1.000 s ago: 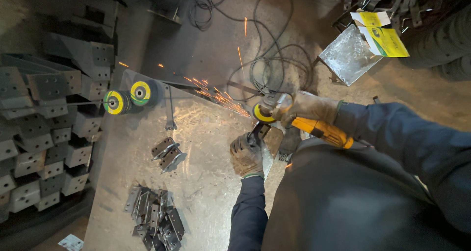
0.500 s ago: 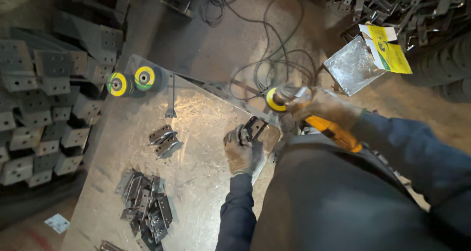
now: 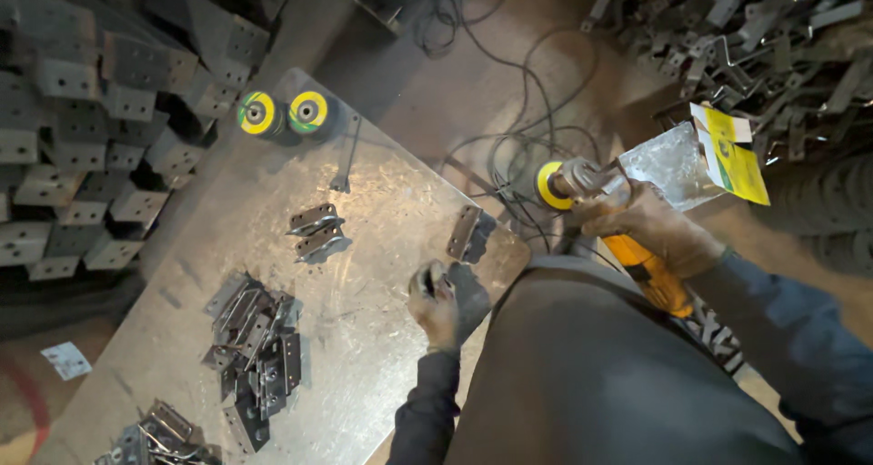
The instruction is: The person uses an angle grinder to grind metal bracket parts on a steel work table, producing sparks, then sets finished pieces aside and picks up the next bracket to continue grinding.
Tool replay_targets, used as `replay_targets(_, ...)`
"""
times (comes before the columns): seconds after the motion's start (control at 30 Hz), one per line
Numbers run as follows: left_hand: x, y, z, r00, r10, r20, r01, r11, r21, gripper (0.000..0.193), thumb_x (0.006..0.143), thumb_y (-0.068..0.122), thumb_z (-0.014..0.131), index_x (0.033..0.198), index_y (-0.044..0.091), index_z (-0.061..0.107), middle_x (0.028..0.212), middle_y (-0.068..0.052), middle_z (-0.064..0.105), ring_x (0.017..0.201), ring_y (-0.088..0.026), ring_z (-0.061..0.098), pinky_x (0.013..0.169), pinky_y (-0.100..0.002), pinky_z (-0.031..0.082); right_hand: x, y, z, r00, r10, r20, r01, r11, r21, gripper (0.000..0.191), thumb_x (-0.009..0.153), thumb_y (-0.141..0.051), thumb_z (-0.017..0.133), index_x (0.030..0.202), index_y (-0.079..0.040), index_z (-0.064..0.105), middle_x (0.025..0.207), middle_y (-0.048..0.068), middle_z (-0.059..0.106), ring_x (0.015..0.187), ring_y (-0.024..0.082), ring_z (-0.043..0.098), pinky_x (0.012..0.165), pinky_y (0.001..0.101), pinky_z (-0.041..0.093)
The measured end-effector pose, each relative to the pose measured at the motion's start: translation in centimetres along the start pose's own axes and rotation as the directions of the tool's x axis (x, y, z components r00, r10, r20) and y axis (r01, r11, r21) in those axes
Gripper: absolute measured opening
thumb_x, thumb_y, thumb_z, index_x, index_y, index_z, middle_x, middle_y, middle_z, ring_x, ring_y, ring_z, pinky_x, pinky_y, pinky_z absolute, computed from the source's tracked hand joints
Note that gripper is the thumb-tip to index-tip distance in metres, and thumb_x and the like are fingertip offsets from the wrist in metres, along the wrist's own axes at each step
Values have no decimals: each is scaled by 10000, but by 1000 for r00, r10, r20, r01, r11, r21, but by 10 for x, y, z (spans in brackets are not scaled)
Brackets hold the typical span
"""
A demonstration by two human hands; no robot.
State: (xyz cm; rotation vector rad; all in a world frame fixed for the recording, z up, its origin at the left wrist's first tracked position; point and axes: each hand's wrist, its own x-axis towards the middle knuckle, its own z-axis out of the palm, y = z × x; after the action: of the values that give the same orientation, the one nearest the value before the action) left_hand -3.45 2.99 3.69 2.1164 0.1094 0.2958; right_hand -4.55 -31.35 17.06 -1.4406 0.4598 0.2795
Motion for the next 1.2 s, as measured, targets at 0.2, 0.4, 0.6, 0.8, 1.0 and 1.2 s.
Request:
replay_targets(0.2,-19,40,-23,877,-94,471,42,992,121,200,984,268,676,1060,98,749,823,-34,734,689,-114,685,608,-294,539,-7,-33,28,995,-50,88,39,992,120,438,765,63,767,1195,2,709,961,10,711,876,88,659,779,251,549)
replay_targets(0.4,-4,79,4,672,276,687,151,858,-492,321,950,116,700,1260,44,661,1091,-58,733,999,-174,708,868,-297,583,6,-55,67,994,-88,68,79,989,124,468,750,67,748,1204,-12,665,973,-28,674,890,67,659,777,255,574)
replay_targets(0.6,-4,101,51,431,275,859,478,739,-476,595,847,171,826,1347,69,520,1143,-37,683,1047,-149,671,944,-319,554,21,-42,86,992,-64,108,43,981,188,309,831,-1,678,1136,28,717,1039,95,771,919,168,745,846,294,608)
replay_targets(0.8,-23,101,54,557,275,784,498,644,-580,559,806,220,870,1273,49,614,1123,-41,715,1040,-161,698,928,-342,579,5,-21,103,976,-208,64,208,978,15,391,801,-77,772,1169,40,717,1083,79,764,988,146,700,861,304,572)
replay_targets(1.0,-33,89,46,578,249,778,604,510,-612,660,763,206,867,1320,130,520,1205,-14,681,1097,-135,681,963,-329,575,-31,4,105,924,-380,49,380,897,-225,825,764,-209,845,1470,18,484,1350,107,628,1236,165,578,1072,338,468)
replay_targets(1.2,-32,83,42,615,430,661,275,669,-691,594,864,166,851,1385,45,594,1282,-89,697,1189,-192,691,1047,-360,573,-42,35,101,935,-347,-72,326,922,-209,898,751,-204,858,1478,56,400,1412,134,570,1312,193,545,1123,367,425)
